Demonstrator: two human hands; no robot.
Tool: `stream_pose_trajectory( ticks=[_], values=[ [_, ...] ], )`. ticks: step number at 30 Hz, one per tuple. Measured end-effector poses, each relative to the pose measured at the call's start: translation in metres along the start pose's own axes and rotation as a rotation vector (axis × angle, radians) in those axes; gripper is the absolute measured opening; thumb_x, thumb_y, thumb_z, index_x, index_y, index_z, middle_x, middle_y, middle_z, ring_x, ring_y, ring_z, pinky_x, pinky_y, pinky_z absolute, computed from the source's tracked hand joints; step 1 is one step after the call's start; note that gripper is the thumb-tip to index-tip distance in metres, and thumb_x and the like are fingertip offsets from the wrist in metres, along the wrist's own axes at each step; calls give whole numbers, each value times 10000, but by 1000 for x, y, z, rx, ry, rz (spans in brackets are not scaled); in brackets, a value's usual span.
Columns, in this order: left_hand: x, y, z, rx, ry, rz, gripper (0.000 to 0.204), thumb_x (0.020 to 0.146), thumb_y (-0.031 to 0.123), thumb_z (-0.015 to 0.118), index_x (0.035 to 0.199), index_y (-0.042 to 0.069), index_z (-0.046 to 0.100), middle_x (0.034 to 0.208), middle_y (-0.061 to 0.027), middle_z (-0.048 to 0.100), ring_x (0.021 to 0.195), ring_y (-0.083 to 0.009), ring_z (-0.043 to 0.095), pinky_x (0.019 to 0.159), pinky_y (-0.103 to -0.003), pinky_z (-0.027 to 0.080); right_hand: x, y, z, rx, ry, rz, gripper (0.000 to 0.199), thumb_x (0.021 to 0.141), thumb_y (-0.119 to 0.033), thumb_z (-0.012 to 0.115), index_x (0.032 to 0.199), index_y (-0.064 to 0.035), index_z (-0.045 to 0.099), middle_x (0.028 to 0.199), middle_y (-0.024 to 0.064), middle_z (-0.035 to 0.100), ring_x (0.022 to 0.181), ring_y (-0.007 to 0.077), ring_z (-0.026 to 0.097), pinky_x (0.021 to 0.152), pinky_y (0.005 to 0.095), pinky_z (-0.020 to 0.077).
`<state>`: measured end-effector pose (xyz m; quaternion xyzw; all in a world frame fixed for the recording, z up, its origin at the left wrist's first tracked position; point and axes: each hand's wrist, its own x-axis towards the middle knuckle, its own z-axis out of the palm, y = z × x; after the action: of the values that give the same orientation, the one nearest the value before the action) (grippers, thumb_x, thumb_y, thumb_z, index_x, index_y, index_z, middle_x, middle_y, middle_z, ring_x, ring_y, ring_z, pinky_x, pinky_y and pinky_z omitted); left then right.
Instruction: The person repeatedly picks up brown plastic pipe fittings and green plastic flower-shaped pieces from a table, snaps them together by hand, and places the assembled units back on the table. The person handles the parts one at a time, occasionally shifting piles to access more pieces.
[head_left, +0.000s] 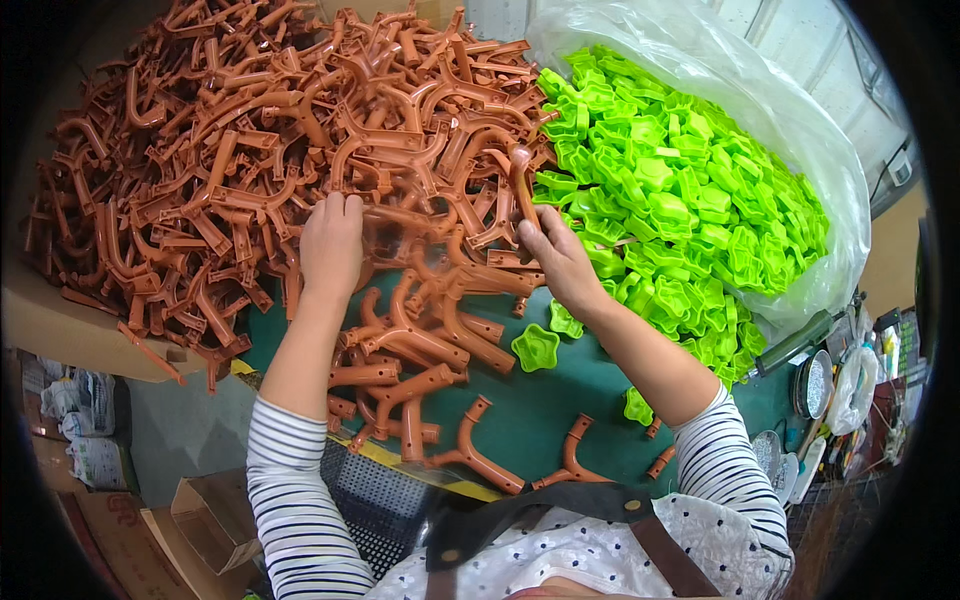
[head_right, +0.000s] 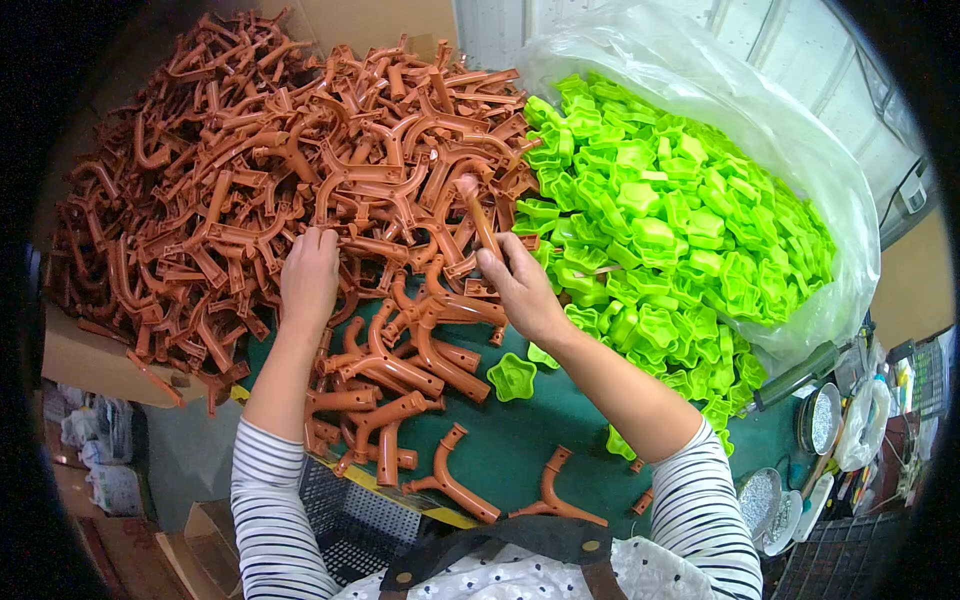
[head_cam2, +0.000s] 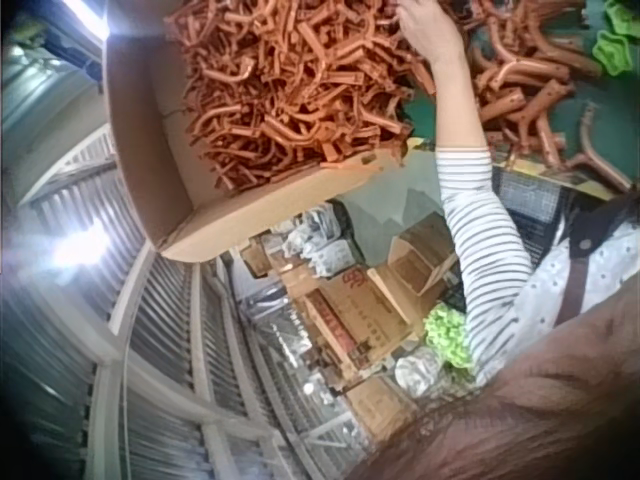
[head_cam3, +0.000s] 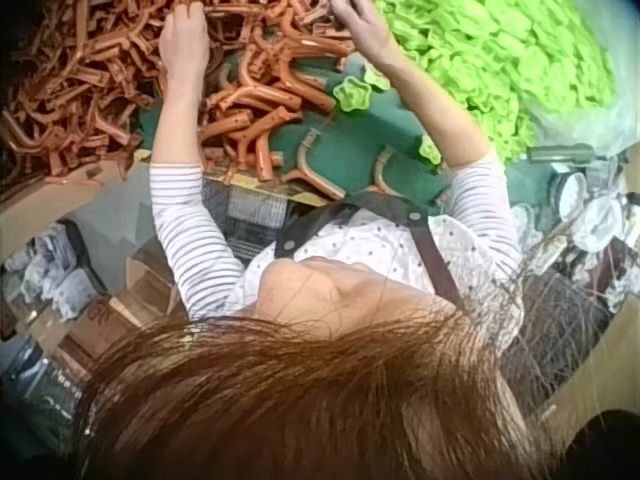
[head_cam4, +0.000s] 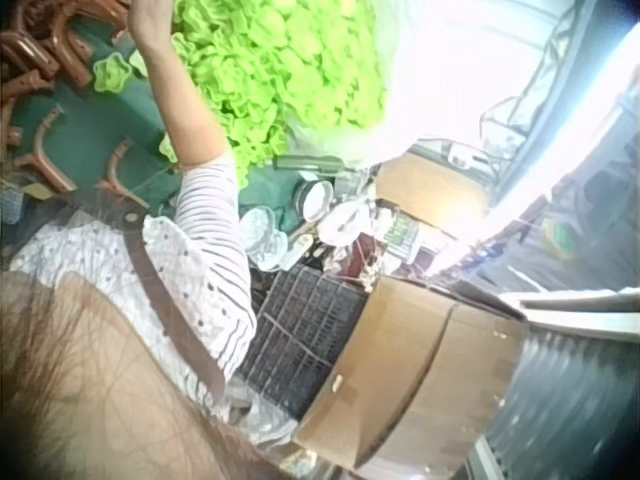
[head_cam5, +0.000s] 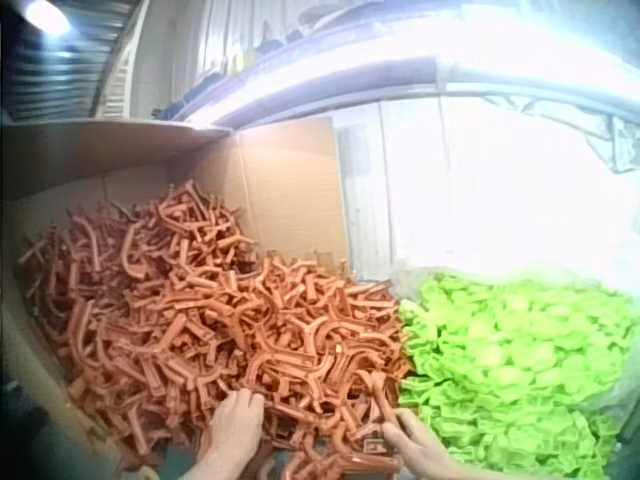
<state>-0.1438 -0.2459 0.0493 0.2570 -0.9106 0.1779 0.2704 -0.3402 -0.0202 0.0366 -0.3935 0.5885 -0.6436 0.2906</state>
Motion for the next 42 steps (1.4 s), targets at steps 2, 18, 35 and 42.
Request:
stream_pose_trajectory(
  ticks=[2,18,35,42],
  values=[
    [-1,7,-26,-221,108,143,153,786,25,638,928,36,581,935,-115,603,888,-289,609,738,-375,525,-10,10,-8,-84,-3,-71,272,997,-234,575,1172,-33,524,875,38,558,796,104,516,742,280,460],
    [-43,85,-81,-1223,99,-553,271,816,28,754,1051,-2,622,1016,-100,645,911,-245,649,812,-332,536,-35,-15,42,-190,-193,20,444,911,-201,713,1273,15,575,995,74,681,900,113,630,808,286,511],
    [-75,134,-127,-2176,-341,-810,323,987,210,621,1224,-9,601,970,-23,679,725,-53,574,627,-196,445,-123,-19,-13,-66,-280,-102,496,830,-154,772,1293,-69,618,1108,127,690,949,242,672,869,329,512],
    [-88,139,-140,-1978,-398,-782,400,951,257,677,1213,-36,606,943,-12,673,742,-42,565,623,-189,444,-133,-21,-16,-253,-375,-290,507,819,-165,777,1282,-36,616,1204,144,681,1064,278,673,913,356,515]
  ],
)
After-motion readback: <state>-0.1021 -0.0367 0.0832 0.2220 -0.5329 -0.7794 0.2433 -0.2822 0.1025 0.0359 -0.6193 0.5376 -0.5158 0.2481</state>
